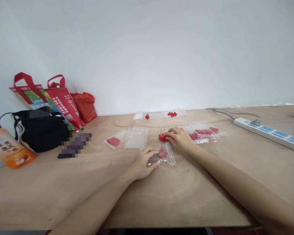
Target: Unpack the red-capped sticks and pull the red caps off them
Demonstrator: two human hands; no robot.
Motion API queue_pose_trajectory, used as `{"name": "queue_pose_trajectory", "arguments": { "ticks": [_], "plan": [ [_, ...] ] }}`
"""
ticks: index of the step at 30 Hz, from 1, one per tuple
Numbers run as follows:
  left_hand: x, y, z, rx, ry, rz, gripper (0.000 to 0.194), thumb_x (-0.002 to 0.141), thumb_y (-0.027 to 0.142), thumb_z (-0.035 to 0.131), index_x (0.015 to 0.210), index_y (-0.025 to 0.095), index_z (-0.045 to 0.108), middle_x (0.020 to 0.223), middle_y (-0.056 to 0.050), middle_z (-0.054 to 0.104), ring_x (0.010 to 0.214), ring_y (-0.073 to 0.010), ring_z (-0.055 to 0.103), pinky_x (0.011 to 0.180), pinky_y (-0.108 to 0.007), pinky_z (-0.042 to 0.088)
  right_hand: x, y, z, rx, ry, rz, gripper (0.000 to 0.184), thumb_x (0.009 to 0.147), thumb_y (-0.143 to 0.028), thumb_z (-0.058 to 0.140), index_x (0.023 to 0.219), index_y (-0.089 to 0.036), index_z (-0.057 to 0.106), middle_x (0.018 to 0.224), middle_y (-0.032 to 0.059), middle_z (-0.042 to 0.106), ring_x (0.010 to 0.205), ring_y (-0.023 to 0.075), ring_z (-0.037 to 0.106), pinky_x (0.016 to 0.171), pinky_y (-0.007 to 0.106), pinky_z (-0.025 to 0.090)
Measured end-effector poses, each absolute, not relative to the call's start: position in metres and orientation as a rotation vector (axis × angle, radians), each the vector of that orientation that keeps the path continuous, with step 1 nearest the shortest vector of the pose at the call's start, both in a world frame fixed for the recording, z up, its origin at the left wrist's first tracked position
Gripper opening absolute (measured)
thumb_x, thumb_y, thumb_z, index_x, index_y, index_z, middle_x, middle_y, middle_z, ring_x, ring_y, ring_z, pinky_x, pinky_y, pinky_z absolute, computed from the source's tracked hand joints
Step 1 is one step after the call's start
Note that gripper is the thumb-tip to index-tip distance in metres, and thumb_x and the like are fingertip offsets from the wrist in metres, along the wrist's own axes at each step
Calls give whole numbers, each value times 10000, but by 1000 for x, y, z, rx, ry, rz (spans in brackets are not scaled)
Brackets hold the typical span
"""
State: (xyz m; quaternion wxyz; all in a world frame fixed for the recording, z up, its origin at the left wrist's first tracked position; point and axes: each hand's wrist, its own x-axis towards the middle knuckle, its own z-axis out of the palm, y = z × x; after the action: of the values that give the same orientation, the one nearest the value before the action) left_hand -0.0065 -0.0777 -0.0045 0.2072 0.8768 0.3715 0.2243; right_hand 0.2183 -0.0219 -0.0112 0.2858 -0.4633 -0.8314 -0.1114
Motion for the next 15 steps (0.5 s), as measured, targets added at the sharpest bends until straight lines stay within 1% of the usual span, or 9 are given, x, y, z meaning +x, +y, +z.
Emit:
{"name": "queue_pose_trajectory", "arguments": {
  "ticks": [3, 6, 8, 11, 15],
  "plan": [
    [-8, -76, -5, 2452, 1048, 651, 369, 770, 305, 557, 1129, 230, 520, 1163, -64, 492, 1093, -212, 468, 935, -367, 386, 229, -41, -12, -1193, -2074, -66, 188, 820, -225, 448, 888, -181, 618, 842, 78, 584, 789, 178, 509, 716, 312, 385],
    [-9, -73, -7, 2437, 1069, 677, 348, 823, 340, 478, 1153, 232, 506, 1168, -61, 502, 1128, -209, 443, 958, -364, 362, 232, -61, -14, -1134, -2038, 200, 112, 773, -233, 513, 753, -184, 612, 721, 40, 584, 718, 157, 516, 685, 297, 404],
    [-9, -71, -8, 2423, 1063, 672, 352, 843, 326, 444, 1183, 244, 480, 1175, -52, 515, 1130, -204, 443, 959, -366, 359, 229, -69, -16, -1110, -2068, 319, 101, 753, -249, 544, 735, -192, 626, 685, 30, 581, 707, 157, 515, 690, 305, 408],
    [-9, -71, -9, 2409, 1029, 642, 392, 822, 292, 478, 1211, 255, 450, 1184, -40, 528, 1087, -204, 479, 935, -371, 378, 222, -70, -18, -1071, -2128, 422, 153, 744, -295, 576, 828, -196, 658, 722, 45, 592, 731, 165, 519, 700, 313, 412],
    [-9, -72, -8, 2392, 982, 601, 429, 795, 268, 514, 1217, 251, 437, 1232, -34, 506, 1109, -204, 472, 949, -374, 368, 214, -66, -19, -981, -2208, 433, 277, 738, -335, 598, 986, -214, 630, 884, 65, 610, 833, 180, 523, 781, 337, 400]
  ]
}}
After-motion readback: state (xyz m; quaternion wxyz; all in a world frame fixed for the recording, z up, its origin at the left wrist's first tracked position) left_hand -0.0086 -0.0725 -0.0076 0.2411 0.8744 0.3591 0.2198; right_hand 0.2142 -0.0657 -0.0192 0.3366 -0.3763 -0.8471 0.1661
